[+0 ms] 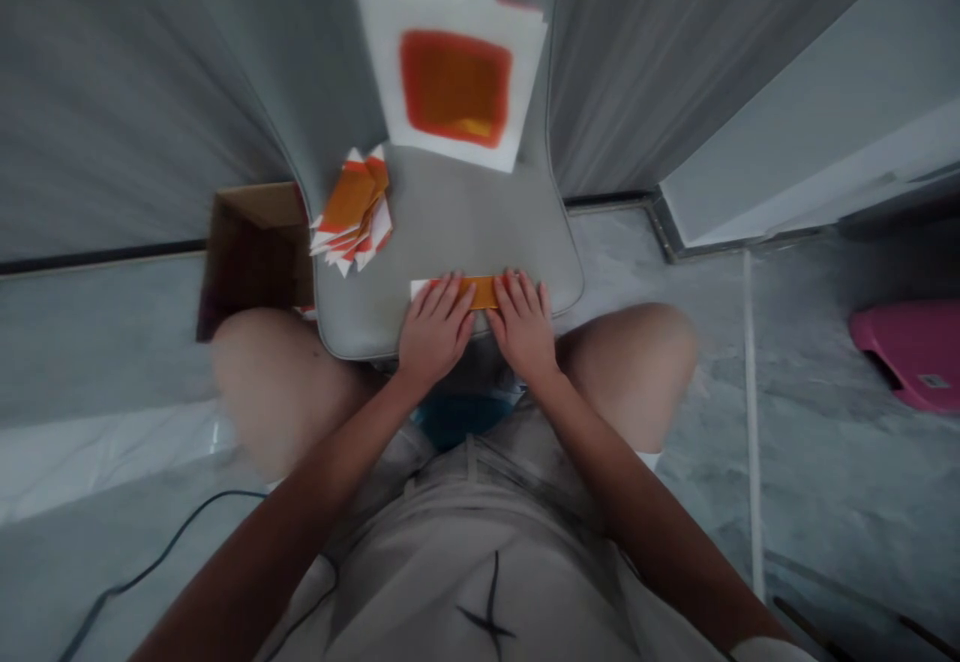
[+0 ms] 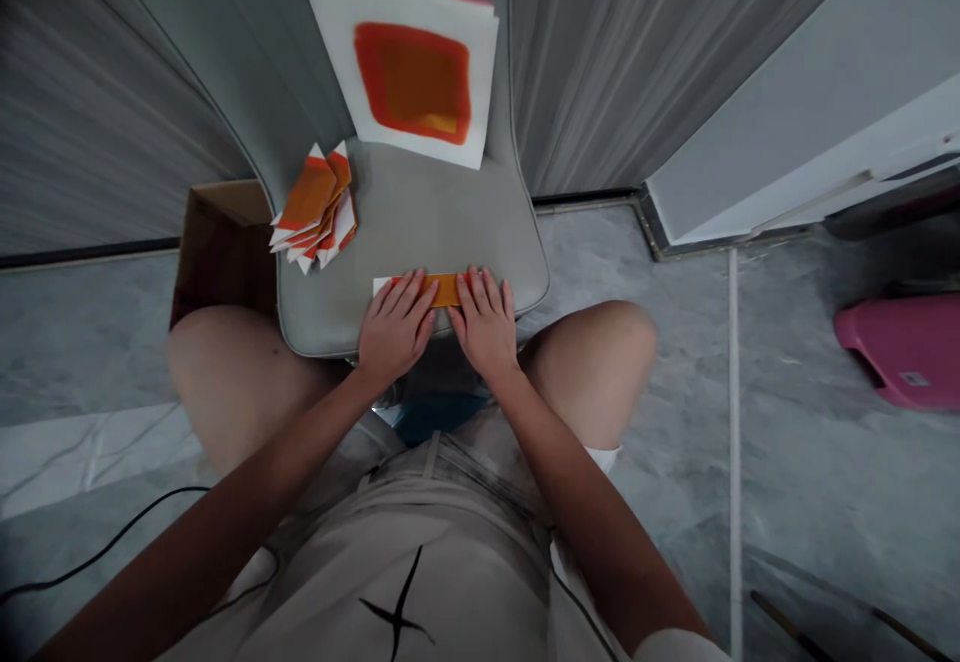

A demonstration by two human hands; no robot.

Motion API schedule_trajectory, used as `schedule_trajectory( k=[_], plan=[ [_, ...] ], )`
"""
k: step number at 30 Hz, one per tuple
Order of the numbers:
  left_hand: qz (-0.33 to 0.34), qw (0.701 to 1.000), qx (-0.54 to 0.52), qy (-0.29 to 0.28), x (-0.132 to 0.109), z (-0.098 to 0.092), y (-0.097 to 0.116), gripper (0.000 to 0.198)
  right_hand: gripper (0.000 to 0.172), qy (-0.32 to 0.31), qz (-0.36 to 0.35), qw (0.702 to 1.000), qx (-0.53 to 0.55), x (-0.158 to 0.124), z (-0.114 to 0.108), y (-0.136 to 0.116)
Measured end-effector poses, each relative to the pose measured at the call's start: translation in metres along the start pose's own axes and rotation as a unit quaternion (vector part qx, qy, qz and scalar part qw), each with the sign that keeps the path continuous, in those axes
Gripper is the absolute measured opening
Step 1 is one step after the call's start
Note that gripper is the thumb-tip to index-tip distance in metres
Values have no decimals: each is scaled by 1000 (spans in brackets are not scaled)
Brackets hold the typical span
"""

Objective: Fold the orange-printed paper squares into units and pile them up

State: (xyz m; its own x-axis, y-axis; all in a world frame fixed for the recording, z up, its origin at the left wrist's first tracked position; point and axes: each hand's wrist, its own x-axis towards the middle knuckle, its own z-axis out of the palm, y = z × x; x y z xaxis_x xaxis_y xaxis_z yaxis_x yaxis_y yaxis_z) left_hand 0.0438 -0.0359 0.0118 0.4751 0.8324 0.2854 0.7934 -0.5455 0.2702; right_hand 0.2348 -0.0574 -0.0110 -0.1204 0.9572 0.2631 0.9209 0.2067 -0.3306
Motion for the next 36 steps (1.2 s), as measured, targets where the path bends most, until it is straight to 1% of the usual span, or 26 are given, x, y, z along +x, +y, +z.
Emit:
schedule_trajectory(
  k=[10,17,21,25,29,33,34,36],
  plan=[
    [-10,1000,6,-10,1,-1,3,52,61,-8,4,1000,-15,0,-1,-1],
    [-11,1000,-13,-9,1,0,2,55,62,-21,10,1000,-7,0,-1,-1],
    [-13,1000,-14,-21,2,-1,2,57,66,-26,6,1000,-8,0,-2,-2],
    [-9,999,-14,-35,0,-4,1,61,72,-35,0,999,-17,-2,-8,-5],
    [-32,999,-2,-20,-7,-6,-5,69,78,-36,-4,999,-23,-5,-15,-6],
    [-48,999,1,-8,-13,-5,-10,72,79,-38,13,999,-13,-8,-17,-2],
    [-47,999,-1,-6,-14,-5,-11,73,78,-33,26,999,-4,-8,-17,-4],
    [-42,999,-5,-2,-15,-5,-11,72,73,1,72,997,11,-9,-19,-12]
  ],
)
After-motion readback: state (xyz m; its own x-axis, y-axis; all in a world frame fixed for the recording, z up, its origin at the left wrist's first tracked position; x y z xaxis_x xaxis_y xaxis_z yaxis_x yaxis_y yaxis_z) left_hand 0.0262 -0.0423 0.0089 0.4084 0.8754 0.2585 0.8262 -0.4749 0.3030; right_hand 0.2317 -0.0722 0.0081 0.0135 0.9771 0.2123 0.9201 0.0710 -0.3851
